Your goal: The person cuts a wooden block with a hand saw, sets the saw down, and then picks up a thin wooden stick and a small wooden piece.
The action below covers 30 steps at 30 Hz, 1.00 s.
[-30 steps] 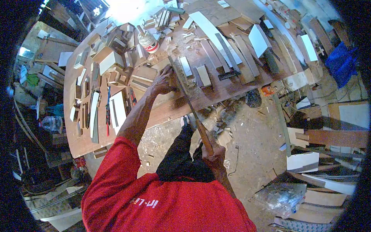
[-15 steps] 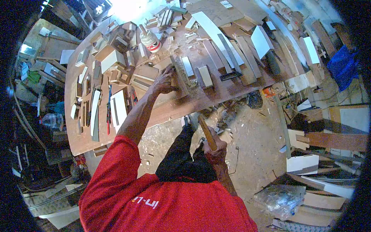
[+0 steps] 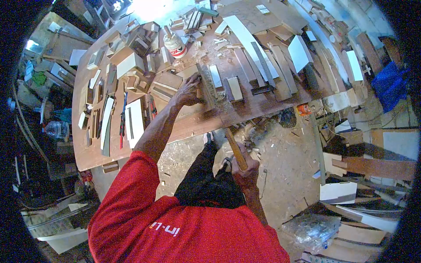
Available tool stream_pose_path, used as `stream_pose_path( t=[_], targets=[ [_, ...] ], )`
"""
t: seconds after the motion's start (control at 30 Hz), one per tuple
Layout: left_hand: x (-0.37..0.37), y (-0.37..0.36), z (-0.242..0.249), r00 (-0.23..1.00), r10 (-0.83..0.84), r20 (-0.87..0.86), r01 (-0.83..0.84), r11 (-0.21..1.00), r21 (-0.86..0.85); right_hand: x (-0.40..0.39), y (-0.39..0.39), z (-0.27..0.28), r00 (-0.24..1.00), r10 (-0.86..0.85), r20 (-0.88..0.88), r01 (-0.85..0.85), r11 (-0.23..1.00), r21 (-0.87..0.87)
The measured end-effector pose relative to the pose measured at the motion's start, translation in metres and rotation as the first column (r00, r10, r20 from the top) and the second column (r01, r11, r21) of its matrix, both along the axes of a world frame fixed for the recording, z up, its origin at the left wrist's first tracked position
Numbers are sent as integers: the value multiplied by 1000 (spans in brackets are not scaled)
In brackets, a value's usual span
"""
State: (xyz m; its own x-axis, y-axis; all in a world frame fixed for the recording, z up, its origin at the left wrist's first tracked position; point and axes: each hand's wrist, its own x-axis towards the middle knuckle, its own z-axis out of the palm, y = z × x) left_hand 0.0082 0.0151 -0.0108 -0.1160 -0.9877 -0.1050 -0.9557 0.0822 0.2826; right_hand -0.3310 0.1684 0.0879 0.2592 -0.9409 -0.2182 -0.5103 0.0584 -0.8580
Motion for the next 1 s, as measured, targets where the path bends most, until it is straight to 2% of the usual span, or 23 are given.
stream_pose_path(
  t=[0.13,0.23,0.33,0.4,0.43,0.5,0.53,0.6,0.63,0.67,0.7,0.77,0.83,0.9,1.0],
  targets=[
    [-4,2,7,1000,-14,23,15,999,-41,4,-7,2,1000,12,-16,-13,999,-38],
    [-4,1,4,1000,12,-22,-13,999,-33,-4,-1,-1,999,28,-18,-29,999,-38],
    [-3,2,7,1000,-12,2,12,1000,-21,-7,4,2,999,-14,32,16,999,-42],
    [-3,8,0,999,-8,-37,7,999,-31,-13,12,-1,987,58,-152,-62,998,-19],
    [-3,7,-4,997,-10,-72,6,999,-52,-14,16,-8,987,57,-152,-60,998,-20],
    [-2,7,-7,999,-9,-43,6,998,-64,-11,22,-16,999,-3,-44,-3,990,-142],
    [-3,8,-7,1000,-5,-13,4,997,-76,-9,24,-14,999,-6,-41,0,990,-141],
    [-4,8,-4,1000,-4,-25,2,997,-76,-8,28,-5,999,-3,-40,2,1000,-22],
    [-4,9,0,999,2,-39,-5,997,-76,-12,31,-19,999,-7,-37,7,1000,-22],
    [-4,8,4,1000,-8,-29,5,997,-73,-17,36,-43,1000,8,-12,-9,992,-125],
    [-2,2,8,998,-2,-65,-2,998,-60,-11,29,-46,1000,26,10,-23,970,-242],
    [-4,2,11,995,1,-105,-4,1000,-29,-8,28,-41,999,-4,46,13,981,-196],
    [-5,3,8,1000,11,-11,-11,998,-58,1,20,-30,996,-32,82,44,988,-151],
    [-4,1,7,1000,6,1,-6,1000,-30,7,10,-28,999,-16,27,18,996,-85],
    [-3,2,6,1000,-4,-6,3,999,-32,18,-5,-34,996,-18,88,30,989,-143]
  ],
)
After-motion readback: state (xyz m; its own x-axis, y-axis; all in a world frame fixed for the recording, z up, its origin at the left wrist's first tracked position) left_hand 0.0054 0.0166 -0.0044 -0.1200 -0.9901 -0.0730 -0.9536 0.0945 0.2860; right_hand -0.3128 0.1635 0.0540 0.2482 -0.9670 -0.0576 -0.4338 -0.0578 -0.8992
